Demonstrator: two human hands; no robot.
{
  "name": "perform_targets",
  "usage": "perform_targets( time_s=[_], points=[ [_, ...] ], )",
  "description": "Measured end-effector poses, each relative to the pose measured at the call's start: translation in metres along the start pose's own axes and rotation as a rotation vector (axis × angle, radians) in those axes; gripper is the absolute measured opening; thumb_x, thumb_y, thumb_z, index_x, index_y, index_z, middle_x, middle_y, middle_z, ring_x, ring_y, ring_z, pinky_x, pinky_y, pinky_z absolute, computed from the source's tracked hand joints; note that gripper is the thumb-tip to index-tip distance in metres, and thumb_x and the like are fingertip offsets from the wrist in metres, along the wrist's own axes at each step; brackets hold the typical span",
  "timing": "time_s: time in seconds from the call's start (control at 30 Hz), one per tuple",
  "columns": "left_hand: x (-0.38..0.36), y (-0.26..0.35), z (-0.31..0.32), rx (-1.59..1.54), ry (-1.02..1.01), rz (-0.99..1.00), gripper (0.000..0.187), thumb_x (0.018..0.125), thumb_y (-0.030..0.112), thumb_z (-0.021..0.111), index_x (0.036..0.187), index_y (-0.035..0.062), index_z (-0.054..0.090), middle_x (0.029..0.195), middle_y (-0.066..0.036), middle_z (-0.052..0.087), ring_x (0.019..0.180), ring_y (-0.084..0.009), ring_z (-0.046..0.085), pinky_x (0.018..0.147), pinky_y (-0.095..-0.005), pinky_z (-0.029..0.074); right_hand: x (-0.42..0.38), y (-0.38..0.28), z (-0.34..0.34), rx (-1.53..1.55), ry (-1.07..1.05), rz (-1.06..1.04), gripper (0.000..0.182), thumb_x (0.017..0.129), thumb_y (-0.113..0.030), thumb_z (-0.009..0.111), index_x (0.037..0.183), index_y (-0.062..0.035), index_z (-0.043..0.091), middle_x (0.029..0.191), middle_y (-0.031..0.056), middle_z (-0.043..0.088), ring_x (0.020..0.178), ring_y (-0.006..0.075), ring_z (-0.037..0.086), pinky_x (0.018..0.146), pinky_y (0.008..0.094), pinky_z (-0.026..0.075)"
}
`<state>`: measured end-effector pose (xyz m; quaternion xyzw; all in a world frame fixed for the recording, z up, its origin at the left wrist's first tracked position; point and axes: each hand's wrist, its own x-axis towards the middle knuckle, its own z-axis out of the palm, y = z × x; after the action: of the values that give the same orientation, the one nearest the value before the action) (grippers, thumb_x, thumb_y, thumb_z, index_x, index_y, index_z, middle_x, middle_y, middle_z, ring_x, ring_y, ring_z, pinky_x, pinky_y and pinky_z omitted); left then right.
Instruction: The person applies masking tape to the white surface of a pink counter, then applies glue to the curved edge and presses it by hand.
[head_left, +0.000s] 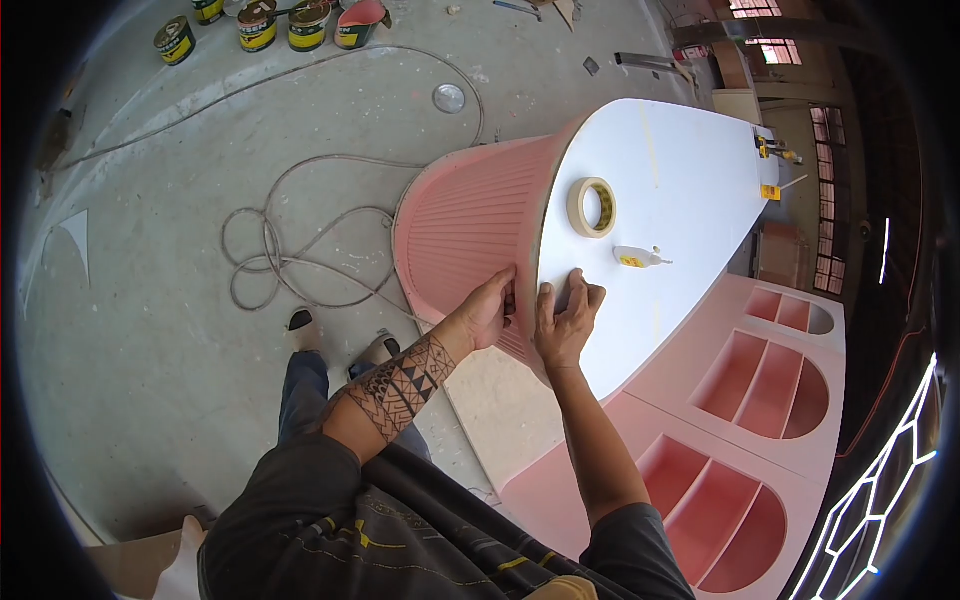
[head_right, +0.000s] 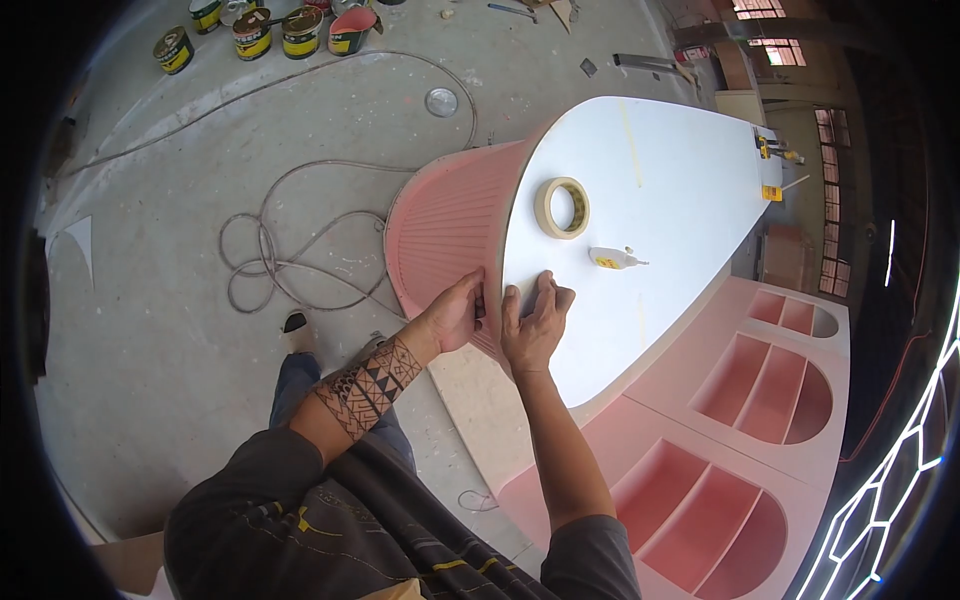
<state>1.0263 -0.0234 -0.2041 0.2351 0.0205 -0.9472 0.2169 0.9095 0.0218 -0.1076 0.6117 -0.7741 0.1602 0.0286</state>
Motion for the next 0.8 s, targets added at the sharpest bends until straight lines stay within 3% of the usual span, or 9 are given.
perform_targets(
  time_s=[0.13,0.27,0.37,0.43,0.47,0.53,0.57,0.63,0.8],
  points=[
    [0.007,0.000,-0.006,0.125,0.013,-0.043,0.059,0.110,0.072,0.039,0.106,0.0243,0.073,0.092,0.009,0.060,0.086,-0.0114,0.042,0.089,-0.0354,0.030,-0.001,0.001,0.000,-0.009,-0.016,0.003,0.056,0.095,-0.026,0.077,0.135,0.0105,0.059,0.117,0.0293,0.062,0.110,0.0433,0.059,0.090,0.0500,0.055],
    [0.006,0.003,-0.010,0.183,-0.005,-0.051,0.065,0.108,0.077,0.035,0.101,0.0246,0.073,0.091,0.009,0.059,0.084,-0.0111,0.041,0.091,-0.0367,0.030,-0.002,-0.003,-0.002,-0.040,-0.017,0.036,0.057,0.095,-0.030,0.077,0.136,0.0072,0.060,0.120,0.0250,0.062,0.113,0.0391,0.056,0.099,0.0516,0.046],
    [-0.005,0.011,-0.007,0.197,-0.006,-0.015,0.065,0.106,0.080,0.039,0.096,0.0259,0.072,0.090,0.009,0.058,0.084,-0.0099,0.041,0.091,-0.0348,0.031,-0.002,-0.003,-0.004,-0.103,-0.017,0.051,0.058,0.095,-0.032,0.076,0.136,0.0055,0.061,0.119,0.0213,0.062,0.114,0.0370,0.053,0.103,0.0520,0.040],
    [-0.011,0.011,-0.012,0.211,-0.056,-0.005,0.055,0.103,0.078,0.053,0.099,0.0256,0.070,0.087,0.009,0.056,0.085,-0.0089,0.043,0.086,-0.0322,0.033,-0.002,-0.004,-0.002,-0.115,-0.016,0.060,0.058,0.095,-0.034,0.076,0.136,0.0049,0.062,0.118,0.0198,0.061,0.114,0.0362,0.052,0.104,0.0520,0.037],
    [-0.012,0.011,-0.016,0.204,-0.057,-0.008,0.055,0.103,0.078,0.053,0.099,0.0256,0.070,0.087,0.009,0.056,0.085,-0.0089,0.043,0.086,-0.0322,0.033,-0.002,-0.003,-0.001,-0.108,-0.004,0.054,0.057,0.095,-0.033,0.076,0.136,0.0047,0.062,0.118,0.0195,0.061,0.114,0.0366,0.052,0.104,0.0519,0.038],
    [-0.009,0.004,-0.025,0.073,-0.198,-0.040,0.038,0.105,0.061,0.067,0.102,0.0231,0.067,0.080,0.010,0.052,0.075,-0.0062,0.043,0.072,-0.0259,0.035,-0.002,-0.001,-0.001,-0.120,0.001,0.048,0.056,0.096,-0.033,0.076,0.136,0.0046,0.062,0.118,0.0192,0.060,0.113,0.0370,0.052,0.103,0.0519,0.039],
    [-0.005,0.003,-0.032,0.060,-0.209,-0.050,0.038,0.105,0.061,0.067,0.102,0.0231,0.067,0.080,0.010,0.052,0.075,-0.0062,0.043,0.072,-0.0259,0.035,-0.002,0.000,-0.001,-0.113,-0.009,0.040,0.055,0.096,-0.032,0.075,0.135,0.0046,0.062,0.119,0.0200,0.060,0.113,0.0373,0.052,0.104,0.0526,0.039],
    [0.006,0.004,-0.046,-0.156,-0.431,-0.234,0.023,0.105,0.041,0.075,0.104,0.0205,0.064,0.074,0.012,0.048,0.061,-0.0038,0.038,0.058,-0.0224,0.030,-0.004,0.004,-0.003,-0.132,-0.018,0.031,0.054,0.097,-0.031,0.075,0.135,0.0047,0.062,0.120,0.0208,0.059,0.114,0.0376,0.052,0.105,0.0533,0.039],
    [0.016,-0.006,-0.044,-0.258,-0.474,-0.233,0.016,0.105,0.030,0.076,0.104,0.0171,0.066,0.070,0.013,0.046,0.054,-0.0010,0.034,0.051,-0.0212,0.027,-0.001,0.006,-0.003,-0.064,-0.002,0.031,0.050,0.100,-0.026,0.072,0.135,0.0077,0.061,0.125,0.0242,0.054,0.121,0.0395,0.051,0.108,0.0532,0.042]
  ],
)
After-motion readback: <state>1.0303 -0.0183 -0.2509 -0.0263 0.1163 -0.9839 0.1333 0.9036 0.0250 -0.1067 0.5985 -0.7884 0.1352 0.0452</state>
